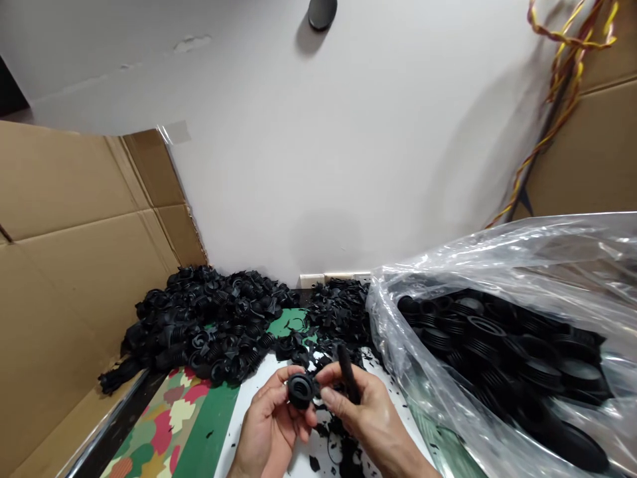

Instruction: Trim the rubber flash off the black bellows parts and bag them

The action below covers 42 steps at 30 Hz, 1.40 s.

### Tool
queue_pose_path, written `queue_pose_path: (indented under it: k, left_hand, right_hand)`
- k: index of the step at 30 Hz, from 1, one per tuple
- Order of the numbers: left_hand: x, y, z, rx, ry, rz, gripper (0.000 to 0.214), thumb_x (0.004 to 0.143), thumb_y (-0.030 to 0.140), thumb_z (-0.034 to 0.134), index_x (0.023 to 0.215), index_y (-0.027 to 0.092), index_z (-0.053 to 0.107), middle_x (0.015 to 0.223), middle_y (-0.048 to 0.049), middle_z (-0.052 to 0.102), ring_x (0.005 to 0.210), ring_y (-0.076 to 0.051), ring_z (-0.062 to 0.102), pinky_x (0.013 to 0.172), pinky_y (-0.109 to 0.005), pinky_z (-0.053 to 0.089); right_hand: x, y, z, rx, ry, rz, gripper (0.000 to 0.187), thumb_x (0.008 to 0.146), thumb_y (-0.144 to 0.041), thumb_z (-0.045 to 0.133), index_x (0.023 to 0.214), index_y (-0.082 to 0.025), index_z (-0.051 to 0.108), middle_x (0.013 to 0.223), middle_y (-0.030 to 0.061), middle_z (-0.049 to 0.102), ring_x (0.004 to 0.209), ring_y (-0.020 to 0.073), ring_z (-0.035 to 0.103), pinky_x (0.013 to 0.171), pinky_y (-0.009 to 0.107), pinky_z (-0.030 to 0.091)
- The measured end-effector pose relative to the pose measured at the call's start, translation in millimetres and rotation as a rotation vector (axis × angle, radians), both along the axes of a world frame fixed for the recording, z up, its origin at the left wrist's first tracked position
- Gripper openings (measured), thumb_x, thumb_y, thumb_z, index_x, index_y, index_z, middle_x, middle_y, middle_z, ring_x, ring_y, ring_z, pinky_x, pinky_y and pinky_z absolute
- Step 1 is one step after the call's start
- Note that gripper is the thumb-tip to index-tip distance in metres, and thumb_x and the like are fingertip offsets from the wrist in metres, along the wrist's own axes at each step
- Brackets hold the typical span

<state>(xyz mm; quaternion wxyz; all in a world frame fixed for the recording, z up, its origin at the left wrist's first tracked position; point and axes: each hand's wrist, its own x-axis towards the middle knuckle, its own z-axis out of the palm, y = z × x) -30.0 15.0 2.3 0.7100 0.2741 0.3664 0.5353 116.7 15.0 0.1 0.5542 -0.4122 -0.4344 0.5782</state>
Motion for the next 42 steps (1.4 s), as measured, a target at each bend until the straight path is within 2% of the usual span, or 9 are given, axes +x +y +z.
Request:
queue_pose_path:
  k: [3,6,13,20,25,37,42]
  left_hand:
    - [1.6,-0.1,2.6,-0.018,-0.005,0.022,0.017,0.067,0.014,0.062,0.082,0.012,0.068,0.062,-0.0063,0.067,0.05,-0.016,0.061,0.042,-0.021,0.041]
    - [2.2,-0.9,3.2,-0.034,0.006,0.033,0.015,0.065,0.013,0.061,0.077,0.012,0.069,0.064,-0.0064,0.068,0.05,-0.016,0.062,0.043,-0.022,0.041]
    - [1.0,-1.6,0.5,-0.039,0.006,0.029,0.014,0.064,0.015,0.062,0.076,0.012,0.069,0.064,-0.0067,0.068,0.051,-0.017,0.061,0.045,-0.023,0.039]
    - [2.7,-2.6,6.0,-0.031,0.024,0.006,0.015,0.064,0.014,0.059,0.073,0.01,0.071,0.059,-0.0059,0.065,0.048,-0.016,0.058,0.044,-0.023,0.039]
    - [2.0,-3.4,6.9,-0.025,0.029,-0.005,0.016,0.063,0.013,0.058,0.071,0.009,0.071,0.064,-0.0069,0.067,0.049,-0.016,0.059,0.044,-0.023,0.039]
    - [0.4,-4.2,5.5,-0.046,0.028,-0.006,0.019,0.064,0.011,0.055,0.07,0.008,0.072,0.067,-0.0088,0.069,0.051,-0.015,0.058,0.046,-0.023,0.04]
    - [-1.8,-3.0,0.8,-0.024,0.064,0.022,0.016,0.065,0.012,0.059,0.072,0.009,0.073,0.061,-0.0064,0.066,0.051,-0.014,0.057,0.048,-0.023,0.041]
  right_hand:
    - [4.1,2.4,-6.4,-0.06,-0.08,-0.128,0.025,0.067,-0.04,0.067,0.075,-0.016,0.065,0.059,-0.0014,0.054,0.042,0.0086,0.037,0.038,0.022,0.026]
    - [6.3,3.6,-10.7,-0.086,-0.118,-0.162,0.029,0.069,-0.045,0.064,0.072,-0.016,0.064,0.056,-0.0023,0.051,0.039,0.0073,0.029,0.036,0.022,0.021]
    - [4.1,2.8,-14.3,-0.099,-0.13,-0.139,0.028,0.07,-0.044,0.064,0.069,-0.016,0.062,0.053,-0.0043,0.045,0.039,0.0069,0.027,0.037,0.022,0.02]
    - [3.7,2.0,-12.5,-0.104,-0.152,-0.073,0.028,0.07,-0.044,0.064,0.067,-0.016,0.061,0.052,-0.0053,0.043,0.04,0.0071,0.026,0.037,0.022,0.02]
    - [2.6,0.8,-10.8,-0.123,-0.158,-0.024,0.031,0.068,-0.048,0.063,0.067,-0.017,0.06,0.049,-0.0069,0.038,0.039,0.0075,0.027,0.038,0.023,0.02]
    - [1.8,-0.4,-8.9,-0.11,-0.152,-0.024,0.025,0.071,-0.04,0.062,0.067,-0.016,0.06,0.051,-0.0065,0.038,0.04,0.0069,0.028,0.038,0.022,0.02]
    - [2.1,-0.6,-9.5,-0.095,-0.145,-0.035,0.026,0.07,-0.042,0.064,0.067,-0.016,0.062,0.048,-0.0069,0.039,0.039,0.0069,0.027,0.038,0.022,0.019]
